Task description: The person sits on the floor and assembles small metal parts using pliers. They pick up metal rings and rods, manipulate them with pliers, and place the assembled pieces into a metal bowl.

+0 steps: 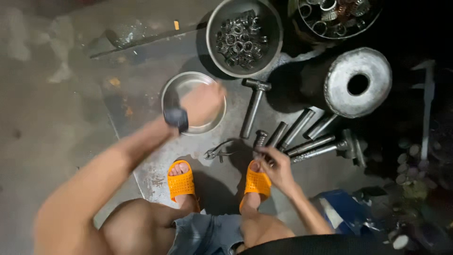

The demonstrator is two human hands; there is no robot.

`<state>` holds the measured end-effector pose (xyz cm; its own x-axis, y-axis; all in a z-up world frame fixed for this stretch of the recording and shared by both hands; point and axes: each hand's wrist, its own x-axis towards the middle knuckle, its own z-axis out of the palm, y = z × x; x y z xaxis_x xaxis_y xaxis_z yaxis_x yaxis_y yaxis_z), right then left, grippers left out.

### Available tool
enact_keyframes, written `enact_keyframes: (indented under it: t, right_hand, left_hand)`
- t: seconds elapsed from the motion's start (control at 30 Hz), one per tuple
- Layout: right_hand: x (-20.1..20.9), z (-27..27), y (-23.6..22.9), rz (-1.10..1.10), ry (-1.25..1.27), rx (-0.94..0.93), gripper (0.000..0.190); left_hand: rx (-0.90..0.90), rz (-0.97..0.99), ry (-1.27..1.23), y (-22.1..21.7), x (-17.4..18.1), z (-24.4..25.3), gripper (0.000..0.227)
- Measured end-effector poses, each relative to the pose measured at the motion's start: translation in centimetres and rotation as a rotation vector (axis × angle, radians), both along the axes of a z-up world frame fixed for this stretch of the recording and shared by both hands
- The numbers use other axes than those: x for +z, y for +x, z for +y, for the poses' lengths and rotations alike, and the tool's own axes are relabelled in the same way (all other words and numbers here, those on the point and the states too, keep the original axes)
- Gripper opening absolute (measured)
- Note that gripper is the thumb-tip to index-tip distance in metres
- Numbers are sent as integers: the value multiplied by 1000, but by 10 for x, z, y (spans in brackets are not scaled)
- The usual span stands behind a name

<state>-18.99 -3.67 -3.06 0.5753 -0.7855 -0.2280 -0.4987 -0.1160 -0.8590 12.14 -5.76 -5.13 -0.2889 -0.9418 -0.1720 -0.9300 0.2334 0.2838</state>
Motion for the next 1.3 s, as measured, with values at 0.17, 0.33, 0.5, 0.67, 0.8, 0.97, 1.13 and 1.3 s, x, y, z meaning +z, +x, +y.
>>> enact_keyframes:
  t: [0.17,0.33,0.5,0.67,0.8,0.97,1.13,1.3]
  right_hand:
    - [-12,39,-7,21,245,83,18]
    - [-11,40,-7,47,270,60,17]
    - [-23,28,-25,99,267,56,23]
    - [-25,13,-27,145,293,-30,19]
    - [-32,7,-31,192,384,-35,22]
    - [-42,5,-29,164,325,45,24]
    - [-46,4,-23,157,306,4,21]
    - [-51,3,-20,131,330,91,24]
  left_hand:
    - [190,-153,31,75,-28,-104,14]
    - [443,168,14,78,-58,-164,13]
    - [281,94,-17,52,-101,-179,27]
    - [95,-222,-158,44,-129,-174,14]
    - [317,-108,-221,52,-117,-177,16]
    - [398,71,-332,59,-118,-182,19]
    - [409,164,-354,42,-109,-194,10]
    - [188,-148,-240,23,-134,-201,20]
